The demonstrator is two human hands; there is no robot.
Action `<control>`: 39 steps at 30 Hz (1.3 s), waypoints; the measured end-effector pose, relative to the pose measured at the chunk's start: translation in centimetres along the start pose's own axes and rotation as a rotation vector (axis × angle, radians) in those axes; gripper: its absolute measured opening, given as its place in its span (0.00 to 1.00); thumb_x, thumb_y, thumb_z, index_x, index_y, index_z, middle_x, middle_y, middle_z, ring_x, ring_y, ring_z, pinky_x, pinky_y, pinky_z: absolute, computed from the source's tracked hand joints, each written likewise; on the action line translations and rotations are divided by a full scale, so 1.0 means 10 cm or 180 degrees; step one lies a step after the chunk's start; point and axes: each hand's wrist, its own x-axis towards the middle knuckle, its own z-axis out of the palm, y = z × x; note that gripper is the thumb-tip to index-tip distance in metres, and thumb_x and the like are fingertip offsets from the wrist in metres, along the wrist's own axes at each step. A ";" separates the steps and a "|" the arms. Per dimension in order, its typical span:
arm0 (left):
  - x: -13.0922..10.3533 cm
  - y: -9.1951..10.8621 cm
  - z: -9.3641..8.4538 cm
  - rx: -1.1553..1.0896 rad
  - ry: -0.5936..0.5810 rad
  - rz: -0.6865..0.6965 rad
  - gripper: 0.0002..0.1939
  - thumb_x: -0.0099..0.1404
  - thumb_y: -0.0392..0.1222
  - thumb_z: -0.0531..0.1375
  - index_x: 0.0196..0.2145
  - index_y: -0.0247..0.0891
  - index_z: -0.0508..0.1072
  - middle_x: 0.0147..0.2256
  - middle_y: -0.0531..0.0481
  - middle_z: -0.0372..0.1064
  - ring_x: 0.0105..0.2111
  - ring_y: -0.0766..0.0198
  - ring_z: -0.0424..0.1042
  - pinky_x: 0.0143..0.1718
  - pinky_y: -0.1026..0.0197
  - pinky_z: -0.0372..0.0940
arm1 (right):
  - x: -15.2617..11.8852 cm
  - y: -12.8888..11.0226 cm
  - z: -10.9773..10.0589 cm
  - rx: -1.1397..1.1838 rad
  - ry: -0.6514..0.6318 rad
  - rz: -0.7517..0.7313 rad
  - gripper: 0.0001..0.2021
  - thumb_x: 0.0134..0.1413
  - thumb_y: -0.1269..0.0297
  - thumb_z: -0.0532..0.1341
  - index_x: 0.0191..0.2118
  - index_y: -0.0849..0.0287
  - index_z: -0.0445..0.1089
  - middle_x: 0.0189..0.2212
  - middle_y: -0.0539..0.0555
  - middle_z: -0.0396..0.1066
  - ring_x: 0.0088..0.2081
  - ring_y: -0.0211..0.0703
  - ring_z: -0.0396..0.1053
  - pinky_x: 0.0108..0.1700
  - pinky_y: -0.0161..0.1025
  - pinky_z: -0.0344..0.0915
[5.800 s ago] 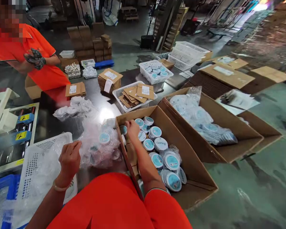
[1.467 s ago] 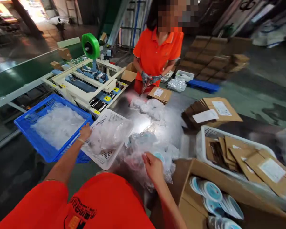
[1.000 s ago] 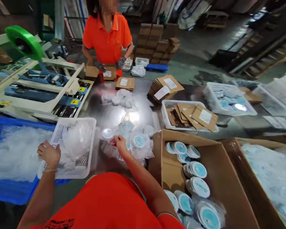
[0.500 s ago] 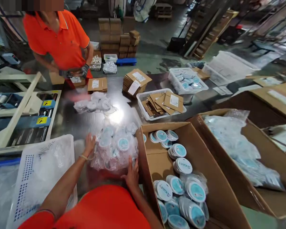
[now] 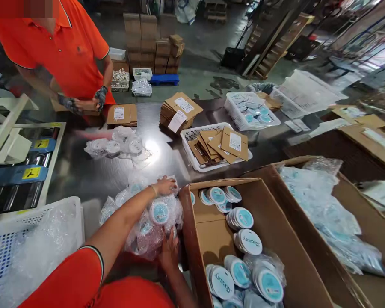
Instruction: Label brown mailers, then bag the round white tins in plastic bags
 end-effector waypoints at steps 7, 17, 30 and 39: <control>-0.68 -0.58 -0.06 -0.0067 0.0269 -0.0630 0.12 0.71 0.47 0.61 0.47 0.46 0.83 0.66 0.47 0.68 0.63 0.39 0.61 0.65 0.30 0.55 | 0.27 -0.37 0.14 -0.0132 -0.0608 -0.0325 0.38 0.47 0.74 0.65 0.67 0.48 0.70 0.72 0.62 0.62 0.74 0.80 0.52 0.65 0.70 0.66; -1.51 -1.10 -0.33 -0.0090 0.1003 -0.1441 0.15 0.74 0.41 0.60 0.54 0.44 0.81 0.65 0.42 0.69 0.62 0.40 0.65 0.66 0.15 0.41 | 0.60 -0.93 -0.17 -0.0383 -0.0888 -0.0835 0.34 0.55 0.78 0.61 0.68 0.53 0.70 0.73 0.64 0.60 0.73 0.76 0.54 0.66 0.65 0.64; -2.39 -0.06 0.59 0.0936 0.1688 -0.0648 0.30 0.75 0.49 0.58 0.72 0.52 0.65 0.72 0.41 0.60 0.74 0.28 0.49 0.68 0.14 0.41 | 0.92 -0.96 -1.59 -0.1354 0.0057 0.0762 0.34 0.70 0.77 0.48 0.77 0.53 0.53 0.65 0.73 0.66 0.42 0.51 0.82 0.40 0.43 0.77; -2.64 -0.49 1.60 0.1371 0.1306 -0.0805 0.40 0.68 0.44 0.65 0.74 0.56 0.59 0.76 0.40 0.50 0.75 0.23 0.41 0.63 0.11 0.45 | 1.36 -1.55 -1.60 -0.0658 -0.0387 -0.0165 0.19 0.67 0.81 0.51 0.54 0.71 0.75 0.54 0.75 0.74 0.53 0.54 0.78 0.54 0.43 0.73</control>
